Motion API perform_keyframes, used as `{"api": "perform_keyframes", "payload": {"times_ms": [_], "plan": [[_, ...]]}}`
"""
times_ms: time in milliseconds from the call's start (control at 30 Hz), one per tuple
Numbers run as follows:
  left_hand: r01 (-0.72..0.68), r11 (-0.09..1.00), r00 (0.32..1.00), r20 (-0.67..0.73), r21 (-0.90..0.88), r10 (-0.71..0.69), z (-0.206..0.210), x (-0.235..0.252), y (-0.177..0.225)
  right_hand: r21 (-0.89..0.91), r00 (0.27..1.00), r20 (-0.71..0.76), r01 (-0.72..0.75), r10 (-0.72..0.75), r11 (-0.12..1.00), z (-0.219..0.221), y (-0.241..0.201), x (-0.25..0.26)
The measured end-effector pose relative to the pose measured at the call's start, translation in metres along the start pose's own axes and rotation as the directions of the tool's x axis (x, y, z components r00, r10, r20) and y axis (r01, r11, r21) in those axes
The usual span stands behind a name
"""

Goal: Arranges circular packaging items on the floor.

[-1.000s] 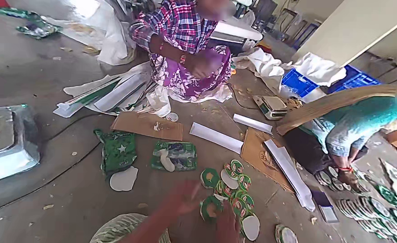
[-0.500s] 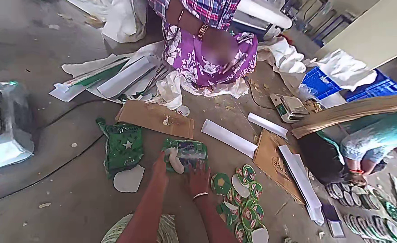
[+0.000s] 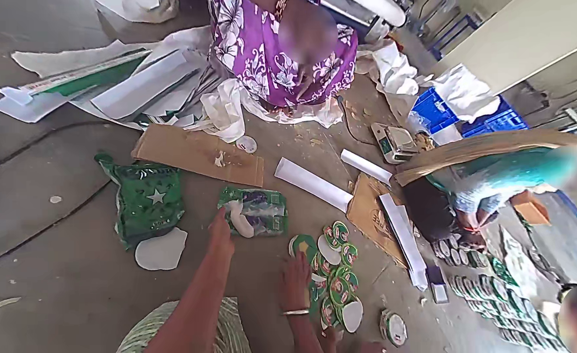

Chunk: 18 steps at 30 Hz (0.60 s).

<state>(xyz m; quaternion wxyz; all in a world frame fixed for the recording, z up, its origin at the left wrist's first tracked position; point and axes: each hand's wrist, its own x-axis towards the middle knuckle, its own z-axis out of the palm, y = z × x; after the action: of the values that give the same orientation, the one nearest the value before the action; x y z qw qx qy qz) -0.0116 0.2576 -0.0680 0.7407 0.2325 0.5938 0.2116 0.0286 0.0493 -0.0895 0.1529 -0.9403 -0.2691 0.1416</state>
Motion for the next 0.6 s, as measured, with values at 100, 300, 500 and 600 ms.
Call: {"api": "perform_keyframes", "payload": {"times_ms": [100,300,500,600], "plan": [[-0.058,0.996,0.998,-0.018,0.062,0.060,-0.001,0.000,-0.001,-0.073,0.995,-0.056,-0.090,0.086,0.993,-0.020,0.045,-0.034],[-0.150,0.975,0.986,-0.046,0.163,0.159,0.003,-0.015,-0.001,-0.404,0.997,-0.059,0.014,-0.041,0.915,-0.014,0.066,-0.078],[-0.200,0.968,0.974,-0.080,0.150,0.214,-0.002,-0.022,0.002,-0.560,0.989,0.128,0.136,-0.077,0.817,-0.012,0.066,-0.088],[-0.209,0.967,0.973,-0.067,0.148,0.220,-0.003,-0.024,0.002,-0.574,0.978,0.000,0.170,-0.208,0.801,-0.022,0.073,-0.086]]}}
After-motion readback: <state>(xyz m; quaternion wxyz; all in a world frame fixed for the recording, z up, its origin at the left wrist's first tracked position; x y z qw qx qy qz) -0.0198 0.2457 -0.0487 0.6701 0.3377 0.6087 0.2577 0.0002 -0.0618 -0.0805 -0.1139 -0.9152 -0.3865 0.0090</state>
